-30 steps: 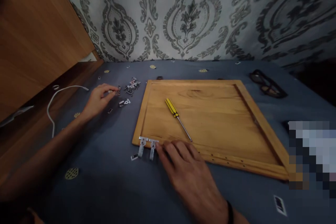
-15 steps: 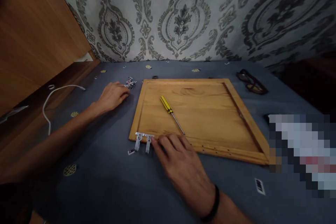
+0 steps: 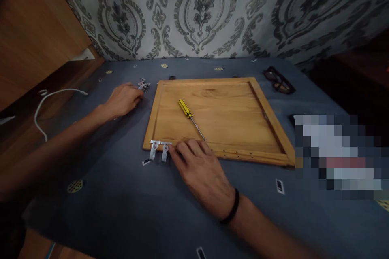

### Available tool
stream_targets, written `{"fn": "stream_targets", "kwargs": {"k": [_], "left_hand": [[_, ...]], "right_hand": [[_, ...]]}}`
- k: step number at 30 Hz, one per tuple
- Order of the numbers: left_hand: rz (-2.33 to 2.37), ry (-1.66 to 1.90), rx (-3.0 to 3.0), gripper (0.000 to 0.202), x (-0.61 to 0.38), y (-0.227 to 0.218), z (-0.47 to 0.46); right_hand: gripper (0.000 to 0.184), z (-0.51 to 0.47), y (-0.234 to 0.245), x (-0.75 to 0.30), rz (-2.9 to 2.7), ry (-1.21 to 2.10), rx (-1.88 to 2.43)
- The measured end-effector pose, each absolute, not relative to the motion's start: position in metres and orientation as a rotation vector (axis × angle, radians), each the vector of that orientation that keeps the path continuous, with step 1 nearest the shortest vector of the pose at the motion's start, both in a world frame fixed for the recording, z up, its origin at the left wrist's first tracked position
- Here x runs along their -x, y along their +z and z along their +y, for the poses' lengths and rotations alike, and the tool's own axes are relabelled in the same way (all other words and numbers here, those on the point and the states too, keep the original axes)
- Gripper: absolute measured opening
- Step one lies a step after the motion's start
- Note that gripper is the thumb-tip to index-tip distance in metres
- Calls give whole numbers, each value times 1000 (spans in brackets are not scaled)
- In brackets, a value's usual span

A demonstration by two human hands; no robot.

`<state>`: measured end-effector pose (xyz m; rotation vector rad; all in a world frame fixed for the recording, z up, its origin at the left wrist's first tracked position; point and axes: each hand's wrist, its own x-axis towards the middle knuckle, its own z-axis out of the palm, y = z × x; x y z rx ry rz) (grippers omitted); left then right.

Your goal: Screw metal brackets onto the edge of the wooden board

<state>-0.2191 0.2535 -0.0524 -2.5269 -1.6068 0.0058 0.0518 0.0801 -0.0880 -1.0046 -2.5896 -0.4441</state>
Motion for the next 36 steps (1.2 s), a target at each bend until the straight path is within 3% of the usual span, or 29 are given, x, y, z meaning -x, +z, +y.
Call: {"fn": "stream_targets", "kwargs": {"k": [13, 18, 31, 36], "left_hand": [[-1662, -225, 2611, 21, 214, -34, 221], [-1612, -612, 3266, 17, 195, -23, 177], [-1421, -13, 3651, 9, 155, -19, 163], [-1352, 59, 3655, 10, 154, -21, 165]], "right_hand": [[27, 80, -88, -52, -2569, -449, 1007], [28, 79, -86, -52, -2575, -436, 1014], [30, 79, -88, -52, -2539, -418, 1030], [36, 80, -87, -51, -2526, -383, 1024]]}}
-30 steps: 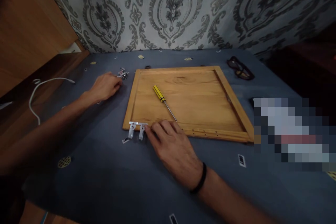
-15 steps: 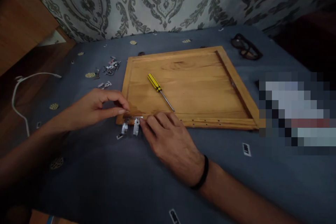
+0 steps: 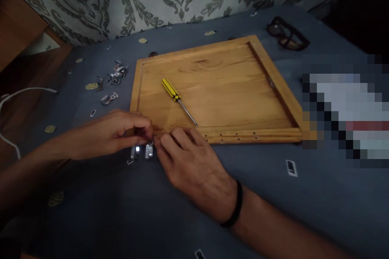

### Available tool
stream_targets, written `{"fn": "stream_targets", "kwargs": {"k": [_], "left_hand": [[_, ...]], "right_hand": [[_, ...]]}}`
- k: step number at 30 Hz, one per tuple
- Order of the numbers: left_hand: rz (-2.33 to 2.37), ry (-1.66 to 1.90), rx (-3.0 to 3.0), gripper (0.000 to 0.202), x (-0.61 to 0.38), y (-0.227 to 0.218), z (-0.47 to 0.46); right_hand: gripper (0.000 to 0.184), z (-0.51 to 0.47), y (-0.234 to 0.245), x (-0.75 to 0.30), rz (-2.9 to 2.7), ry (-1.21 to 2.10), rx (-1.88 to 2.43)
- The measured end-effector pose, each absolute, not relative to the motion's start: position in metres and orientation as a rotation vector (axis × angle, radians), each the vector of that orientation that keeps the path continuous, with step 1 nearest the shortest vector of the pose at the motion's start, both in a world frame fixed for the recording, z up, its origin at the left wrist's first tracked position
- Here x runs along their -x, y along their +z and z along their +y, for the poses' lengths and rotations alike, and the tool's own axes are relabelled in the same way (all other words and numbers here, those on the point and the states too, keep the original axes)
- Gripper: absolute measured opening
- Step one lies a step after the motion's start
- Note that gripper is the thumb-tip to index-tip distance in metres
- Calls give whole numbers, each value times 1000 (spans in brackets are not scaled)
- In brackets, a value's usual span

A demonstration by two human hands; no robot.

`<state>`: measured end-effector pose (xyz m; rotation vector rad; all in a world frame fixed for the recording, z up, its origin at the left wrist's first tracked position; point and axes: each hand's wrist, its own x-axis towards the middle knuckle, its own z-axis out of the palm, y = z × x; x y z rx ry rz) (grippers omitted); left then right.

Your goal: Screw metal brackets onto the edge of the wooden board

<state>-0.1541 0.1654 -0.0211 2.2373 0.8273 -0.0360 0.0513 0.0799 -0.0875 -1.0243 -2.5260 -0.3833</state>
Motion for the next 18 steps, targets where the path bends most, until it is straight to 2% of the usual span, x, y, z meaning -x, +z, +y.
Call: {"fn": "stream_targets", "kwargs": {"k": [14, 18], "left_hand": [[837, -42, -2226, 12, 151, -21, 167], [867, -69, -2235, 13, 150, -21, 167]], "right_hand": [[37, 80, -87, -51, -2498, -371, 1036], [33, 80, -87, -52, -2505, -353, 1021]]}}
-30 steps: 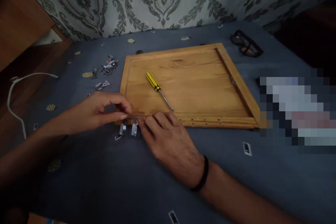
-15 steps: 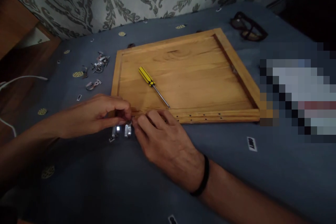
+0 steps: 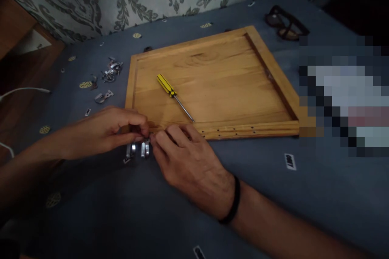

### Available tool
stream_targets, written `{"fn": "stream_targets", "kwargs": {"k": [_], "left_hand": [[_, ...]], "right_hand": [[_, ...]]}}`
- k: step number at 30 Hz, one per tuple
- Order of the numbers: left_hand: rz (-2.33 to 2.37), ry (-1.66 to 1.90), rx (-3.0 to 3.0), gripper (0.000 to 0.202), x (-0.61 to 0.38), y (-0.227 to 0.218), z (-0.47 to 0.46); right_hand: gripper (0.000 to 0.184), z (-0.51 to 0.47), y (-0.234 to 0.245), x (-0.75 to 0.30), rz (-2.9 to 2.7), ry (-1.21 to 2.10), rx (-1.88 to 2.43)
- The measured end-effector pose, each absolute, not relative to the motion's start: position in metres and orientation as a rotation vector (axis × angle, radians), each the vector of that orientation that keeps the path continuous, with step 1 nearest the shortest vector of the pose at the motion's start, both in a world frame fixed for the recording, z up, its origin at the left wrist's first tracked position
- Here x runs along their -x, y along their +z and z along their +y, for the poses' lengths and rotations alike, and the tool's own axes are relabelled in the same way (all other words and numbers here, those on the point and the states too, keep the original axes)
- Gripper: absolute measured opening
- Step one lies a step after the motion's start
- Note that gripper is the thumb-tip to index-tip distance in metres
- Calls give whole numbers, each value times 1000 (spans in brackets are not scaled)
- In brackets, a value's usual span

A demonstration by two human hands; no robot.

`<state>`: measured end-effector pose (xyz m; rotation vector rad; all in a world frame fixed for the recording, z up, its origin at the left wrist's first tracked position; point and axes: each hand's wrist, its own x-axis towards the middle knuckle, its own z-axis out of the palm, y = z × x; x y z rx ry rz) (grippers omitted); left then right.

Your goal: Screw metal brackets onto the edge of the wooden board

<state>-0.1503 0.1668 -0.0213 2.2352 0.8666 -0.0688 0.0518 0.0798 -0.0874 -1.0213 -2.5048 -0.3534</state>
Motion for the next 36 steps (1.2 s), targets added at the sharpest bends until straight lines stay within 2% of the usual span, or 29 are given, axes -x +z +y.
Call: {"fn": "stream_targets", "kwargs": {"k": [9, 30, 36], "left_hand": [[884, -84, -2228, 11, 151, -23, 167], [943, 31, -2220, 14, 151, -27, 161], [1037, 232, -2268, 20, 166, -19, 155]], "right_hand": [[42, 78, -86, -50, -2504, -358, 1038], [35, 79, -87, -50, -2506, -354, 1032], [34, 79, -87, -51, -2513, -377, 1034]]}}
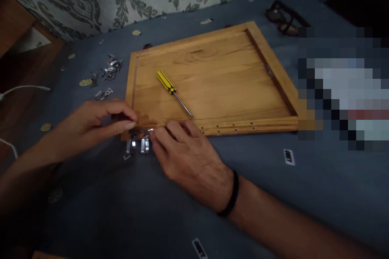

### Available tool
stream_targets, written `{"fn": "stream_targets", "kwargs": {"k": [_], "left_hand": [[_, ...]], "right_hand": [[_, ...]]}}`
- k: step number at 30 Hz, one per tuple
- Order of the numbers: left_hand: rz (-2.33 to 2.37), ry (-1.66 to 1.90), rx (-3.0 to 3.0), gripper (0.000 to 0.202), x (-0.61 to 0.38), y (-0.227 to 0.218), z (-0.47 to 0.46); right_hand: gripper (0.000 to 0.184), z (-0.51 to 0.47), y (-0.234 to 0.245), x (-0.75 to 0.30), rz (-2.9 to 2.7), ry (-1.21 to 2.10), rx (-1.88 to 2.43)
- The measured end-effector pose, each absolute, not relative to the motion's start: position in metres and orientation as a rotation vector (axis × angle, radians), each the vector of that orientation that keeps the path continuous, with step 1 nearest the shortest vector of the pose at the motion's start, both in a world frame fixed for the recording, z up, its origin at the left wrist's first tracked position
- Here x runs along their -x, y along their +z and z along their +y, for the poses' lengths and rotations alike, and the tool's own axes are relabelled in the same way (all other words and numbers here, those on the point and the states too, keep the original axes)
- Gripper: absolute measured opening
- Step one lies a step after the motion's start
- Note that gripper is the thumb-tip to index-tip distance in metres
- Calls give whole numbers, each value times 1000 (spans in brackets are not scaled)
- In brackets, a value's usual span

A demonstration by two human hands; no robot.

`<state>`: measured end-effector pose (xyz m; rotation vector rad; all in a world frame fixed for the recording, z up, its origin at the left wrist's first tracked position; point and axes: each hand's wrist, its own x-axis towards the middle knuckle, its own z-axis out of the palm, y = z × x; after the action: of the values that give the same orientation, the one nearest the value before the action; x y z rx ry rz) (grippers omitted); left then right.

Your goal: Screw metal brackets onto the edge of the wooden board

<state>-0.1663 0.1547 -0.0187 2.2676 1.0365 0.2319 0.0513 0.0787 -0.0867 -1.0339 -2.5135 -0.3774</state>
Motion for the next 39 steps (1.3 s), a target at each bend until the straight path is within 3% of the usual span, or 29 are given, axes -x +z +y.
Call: {"fn": "stream_targets", "kwargs": {"k": [9, 25, 39], "left_hand": [[1126, 241, -2674, 60, 173, -50, 118], [1112, 381, -2628, 43, 173, -65, 114], [1105, 457, -2503, 44, 175, -70, 117]], "right_hand": [[27, 80, -90, -53, -2531, -344, 1009], [26, 80, -88, -53, -2561, -354, 1011], [29, 80, -85, -52, -2570, -345, 994]]}}
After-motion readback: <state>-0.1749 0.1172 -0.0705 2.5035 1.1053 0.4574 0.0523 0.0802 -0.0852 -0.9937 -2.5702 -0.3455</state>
